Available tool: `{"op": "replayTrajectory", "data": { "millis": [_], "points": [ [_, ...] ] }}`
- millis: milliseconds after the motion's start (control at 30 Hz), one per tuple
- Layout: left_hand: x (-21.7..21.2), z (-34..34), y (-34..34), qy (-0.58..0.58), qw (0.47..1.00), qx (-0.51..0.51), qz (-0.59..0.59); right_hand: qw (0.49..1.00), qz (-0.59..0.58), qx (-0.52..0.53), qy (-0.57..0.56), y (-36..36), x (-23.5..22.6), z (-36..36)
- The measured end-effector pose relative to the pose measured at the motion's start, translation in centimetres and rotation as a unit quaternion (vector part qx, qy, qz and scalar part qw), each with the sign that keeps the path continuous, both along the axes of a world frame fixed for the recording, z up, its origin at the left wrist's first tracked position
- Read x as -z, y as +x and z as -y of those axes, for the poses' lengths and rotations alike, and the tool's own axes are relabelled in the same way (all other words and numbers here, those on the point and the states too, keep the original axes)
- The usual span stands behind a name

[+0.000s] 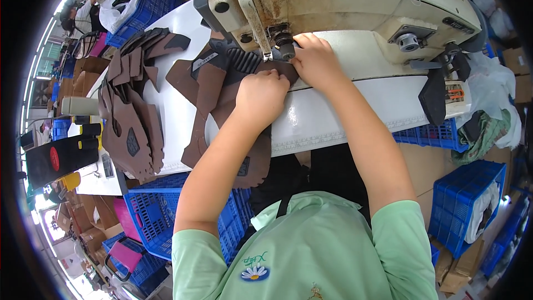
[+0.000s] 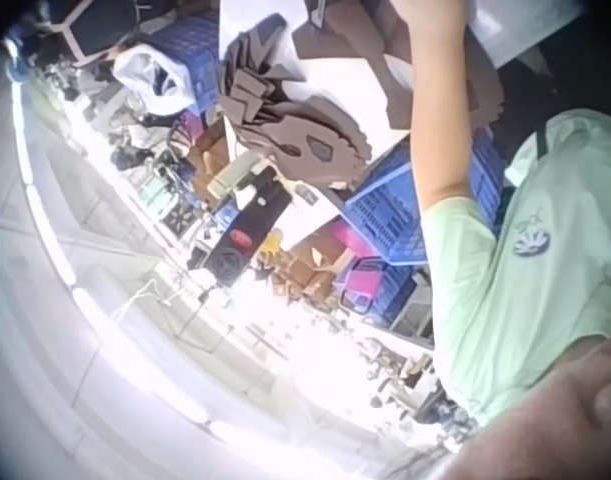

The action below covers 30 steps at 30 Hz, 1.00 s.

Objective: Operating a sewing machine to stitch together components of a shoe upper.

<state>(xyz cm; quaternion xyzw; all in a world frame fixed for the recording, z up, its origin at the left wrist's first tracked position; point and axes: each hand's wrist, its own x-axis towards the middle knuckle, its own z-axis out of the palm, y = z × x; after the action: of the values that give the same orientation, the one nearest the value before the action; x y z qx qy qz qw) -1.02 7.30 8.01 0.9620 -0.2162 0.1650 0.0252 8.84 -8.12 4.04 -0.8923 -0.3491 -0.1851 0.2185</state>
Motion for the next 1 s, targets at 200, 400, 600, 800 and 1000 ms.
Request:
{"op": "replayTrajectory", "data": {
  "millis": [200, 400, 600, 800, 1000],
  "points": [
    [-0.5, 0.3, -0.3, 0.044, 0.994, -0.047, -0.083, 1.0, 0.014, -0.006, 0.022, 0.1, 0.2, 0.1],
    [0.0, 0.1, -0.7, 0.044, 0.995, -0.062, -0.065, 0.999, 0.007, -0.023, 0.038, 0.4, 0.3, -0.6],
    [0.1, 0.8, -5.4, -0.16, 0.986, 0.006, -0.056, 0.998, -0.028, -0.033, 0.041, 0.6, 0.0, -0.4],
    [1.4, 3.7, -18.6, -0.604, 0.668, -0.078, -0.428, 0.999, -0.016, -0.037, 0.035, 0.3, 0.2, 0.3],
    [7.4, 2.3, -22.6, -0.936, 0.186, -0.122, -0.272, 0.996, -0.092, -0.019, -0.008, -0.2, -0.7, 0.0]
  ]
}}
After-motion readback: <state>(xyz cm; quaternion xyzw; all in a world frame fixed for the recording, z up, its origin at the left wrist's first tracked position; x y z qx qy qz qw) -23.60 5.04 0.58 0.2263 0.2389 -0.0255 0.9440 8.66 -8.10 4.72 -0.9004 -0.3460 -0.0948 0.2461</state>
